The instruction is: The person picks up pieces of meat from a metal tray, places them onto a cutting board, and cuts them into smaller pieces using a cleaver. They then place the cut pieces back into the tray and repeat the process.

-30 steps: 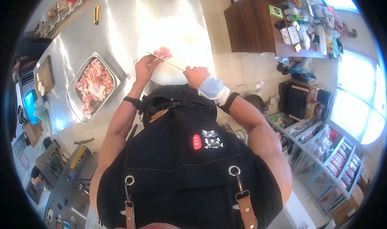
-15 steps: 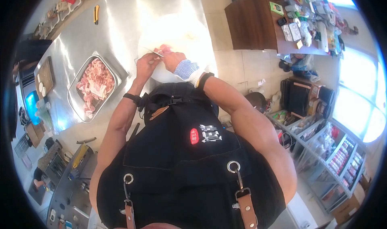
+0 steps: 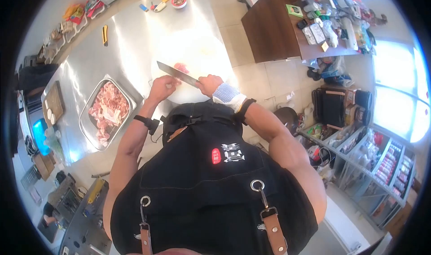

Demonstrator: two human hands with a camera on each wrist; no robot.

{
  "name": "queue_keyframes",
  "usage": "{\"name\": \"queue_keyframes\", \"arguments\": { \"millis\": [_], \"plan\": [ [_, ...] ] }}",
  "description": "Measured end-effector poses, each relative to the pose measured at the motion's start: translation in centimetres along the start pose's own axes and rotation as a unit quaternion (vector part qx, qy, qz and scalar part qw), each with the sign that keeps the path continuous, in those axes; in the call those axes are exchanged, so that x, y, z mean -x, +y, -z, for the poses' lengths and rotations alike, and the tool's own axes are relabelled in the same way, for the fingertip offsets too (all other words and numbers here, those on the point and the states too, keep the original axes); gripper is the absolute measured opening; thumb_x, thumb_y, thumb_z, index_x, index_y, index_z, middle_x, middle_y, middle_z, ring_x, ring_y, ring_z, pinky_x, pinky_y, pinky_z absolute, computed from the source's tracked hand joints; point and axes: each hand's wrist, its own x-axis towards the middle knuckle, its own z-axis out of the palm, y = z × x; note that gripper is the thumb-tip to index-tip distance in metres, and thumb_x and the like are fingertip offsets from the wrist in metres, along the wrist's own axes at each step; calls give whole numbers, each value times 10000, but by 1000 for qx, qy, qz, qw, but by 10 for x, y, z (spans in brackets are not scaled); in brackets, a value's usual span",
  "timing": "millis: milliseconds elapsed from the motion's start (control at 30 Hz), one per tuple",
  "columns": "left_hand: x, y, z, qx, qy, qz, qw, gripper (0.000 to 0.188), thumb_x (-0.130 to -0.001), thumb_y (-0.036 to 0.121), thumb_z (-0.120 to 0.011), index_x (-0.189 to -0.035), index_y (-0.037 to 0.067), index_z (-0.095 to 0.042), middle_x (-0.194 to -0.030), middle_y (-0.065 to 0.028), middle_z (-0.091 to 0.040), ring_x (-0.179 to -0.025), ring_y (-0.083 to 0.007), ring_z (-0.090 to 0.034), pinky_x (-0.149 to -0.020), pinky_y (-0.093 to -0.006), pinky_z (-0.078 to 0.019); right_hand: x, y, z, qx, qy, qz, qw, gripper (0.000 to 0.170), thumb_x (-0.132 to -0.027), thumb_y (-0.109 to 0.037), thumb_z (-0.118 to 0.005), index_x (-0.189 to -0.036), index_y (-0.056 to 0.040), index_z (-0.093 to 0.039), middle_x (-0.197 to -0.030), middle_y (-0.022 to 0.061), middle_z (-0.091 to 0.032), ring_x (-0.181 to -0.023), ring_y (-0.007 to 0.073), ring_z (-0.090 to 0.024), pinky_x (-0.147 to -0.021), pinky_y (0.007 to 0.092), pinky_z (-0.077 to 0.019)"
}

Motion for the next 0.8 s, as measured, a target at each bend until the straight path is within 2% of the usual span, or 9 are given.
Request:
{"name": "queue_keyframes", "arguments": {
  "millis": [133, 233, 267, 367, 467, 567, 667, 767, 800],
  "plan": [
    [-7, 15, 29, -37, -62, 58, 996, 181, -857, 171, -779, -1006, 82, -828, -1034, -111, -817, -850, -284, -780, -808, -396, -629, 29, 5, 20, -60, 50, -72, 994, 396, -1098, -398, -593, -975, -40, -710, -790, 262, -718, -819, 504, -717, -784, 584, -574],
    [-22, 2, 26, -62, 38, 92, 993, 253, -859, 203, -797, -1077, 76, -818, -1037, -101, -817, -867, -273, -781, -800, -393, -625, 42, 23, 24, -67, 105, -82, 989, 409, -1093, -387, -607, -956, -12, -697, -787, 274, -710, -819, 510, -711, -775, 584, -573],
    [-29, -2, 22, -59, 50, 83, 994, 321, -862, 224, -812, -1148, 79, -803, -1103, -107, -804, -949, -275, -777, -856, -406, -615, 44, 28, 27, -74, 90, -90, 989, 413, -1088, -375, -618, -944, 6, -686, -790, 285, -704, -822, 516, -706, -768, 585, -569],
    [-53, 10, 2, -36, 118, -50, 991, 335, -863, 226, -814, -1160, 71, -798, -1165, -117, -785, -1028, -291, -758, -930, -429, -594, 53, 39, 21, -62, 79, -111, 989, 399, -1094, -392, -593, -991, -24, -706, -828, 269, -732, -843, 491, -722, -811, 592, -574],
    [-63, 3, -18, -26, 33, -38, 998, 349, -881, 250, -819, -1178, 70, -787, -1181, -119, -764, -1056, -318, -741, -980, -450, -577, 63, 35, 24, -50, 78, -110, 990, 400, -1091, -391, -594, -971, -25, -704, -828, 272, -729, -833, 493, -717, -805, 591, -568],
    [-65, 26, -8, -84, -85, 111, 987, 380, -904, 270, -817, -1224, 71, -766, -1160, -108, -754, -1043, -330, -742, -972, -451, -582, 68, 33, 22, -46, 72, -107, 991, 407, -1092, -395, -590, -961, -25, -698, -819, 268, -727, -831, 489, -720, -805, 586, -571],
    [-52, 45, -8, 79, -26, 268, 960, 440, -905, 321, -830, -1261, 76, -747, -1163, -107, -746, -1056, -334, -745, -967, -439, -582, 69, 31, 16, -52, 67, -113, 990, 401, -1094, -395, -586, -957, -36, -697, -808, 260, -726, -822, 487, -723, -794, 589, -576],
    [-45, 14, -30, -25, 128, 163, 978, 482, -879, 352, -851, -1262, 78, -747, -1172, -107, -746, -1083, -330, -739, -949, -436, -592, 67, 29, 8, -37, 86, -106, 990, 390, -1098, -398, -580, -968, -51, -701, -772, 255, -718, -782, 483, -725, -763, 591, -583],
    [-42, 14, -30, -42, 135, 145, 979, 491, -873, 360, -856, -1263, 82, -746, -1175, -105, -744, -1085, -328, -735, -942, -439, -594, 68, 25, 8, -32, 78, -106, 991, 388, -1099, -398, -577, -973, -53, -700, -760, 253, -716, -767, 482, -724, -751, 589, -585]
  ]
}}
